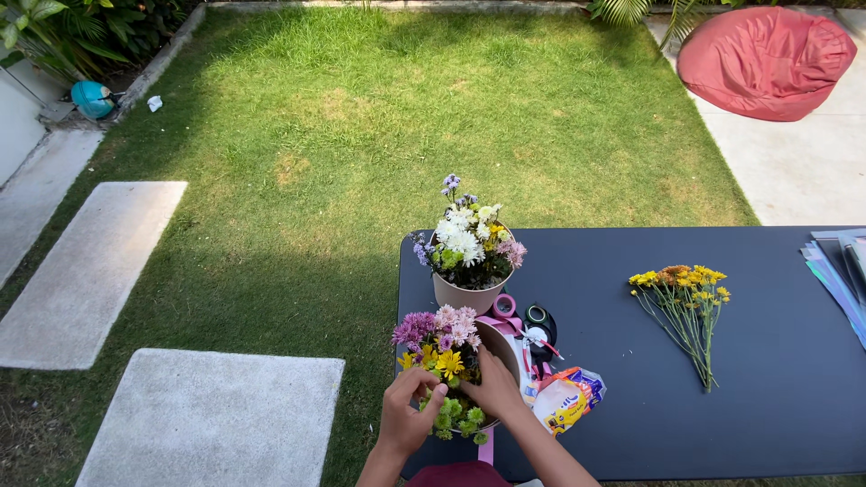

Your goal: The person places green and yellow flowers into a vase, wipes the stems with a cloth, and trims the bottom of the stems using shears.

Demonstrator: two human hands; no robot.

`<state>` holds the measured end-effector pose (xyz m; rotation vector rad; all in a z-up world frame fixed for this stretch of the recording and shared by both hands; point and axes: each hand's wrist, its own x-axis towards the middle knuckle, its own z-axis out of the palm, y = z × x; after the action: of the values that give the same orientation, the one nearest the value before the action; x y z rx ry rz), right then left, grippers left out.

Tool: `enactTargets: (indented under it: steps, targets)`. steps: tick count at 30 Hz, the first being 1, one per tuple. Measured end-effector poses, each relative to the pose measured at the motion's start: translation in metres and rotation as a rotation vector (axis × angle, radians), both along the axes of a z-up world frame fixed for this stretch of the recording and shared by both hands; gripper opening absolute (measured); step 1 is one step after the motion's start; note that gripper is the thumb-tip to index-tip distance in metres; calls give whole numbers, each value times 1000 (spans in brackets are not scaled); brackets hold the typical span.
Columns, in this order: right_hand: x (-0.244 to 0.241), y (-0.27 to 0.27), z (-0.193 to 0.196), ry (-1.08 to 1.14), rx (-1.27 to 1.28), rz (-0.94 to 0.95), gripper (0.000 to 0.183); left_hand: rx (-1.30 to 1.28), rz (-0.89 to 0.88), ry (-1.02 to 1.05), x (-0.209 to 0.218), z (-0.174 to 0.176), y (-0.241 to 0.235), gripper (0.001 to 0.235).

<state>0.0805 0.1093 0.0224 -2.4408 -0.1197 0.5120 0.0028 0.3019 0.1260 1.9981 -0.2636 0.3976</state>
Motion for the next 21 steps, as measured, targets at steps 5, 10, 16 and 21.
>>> enactTargets:
  steps: [5, 10, 16, 21]
  targets:
    - [6, 8, 23, 55, 364, -60, 46, 100, -31, 285, 1, 3, 10, 19]
    - [-11, 2, 20, 80, 493, -15, 6, 135, -143, 461, -4, 8, 12, 32]
    - [-36, -9, 83, 123, 316, 120, 36, 47, -176, 384, -13, 6, 16, 28]
    - [-45, -30, 93, 170, 25, 237, 90, 71, -29, 300, -19, 1, 22, 29]
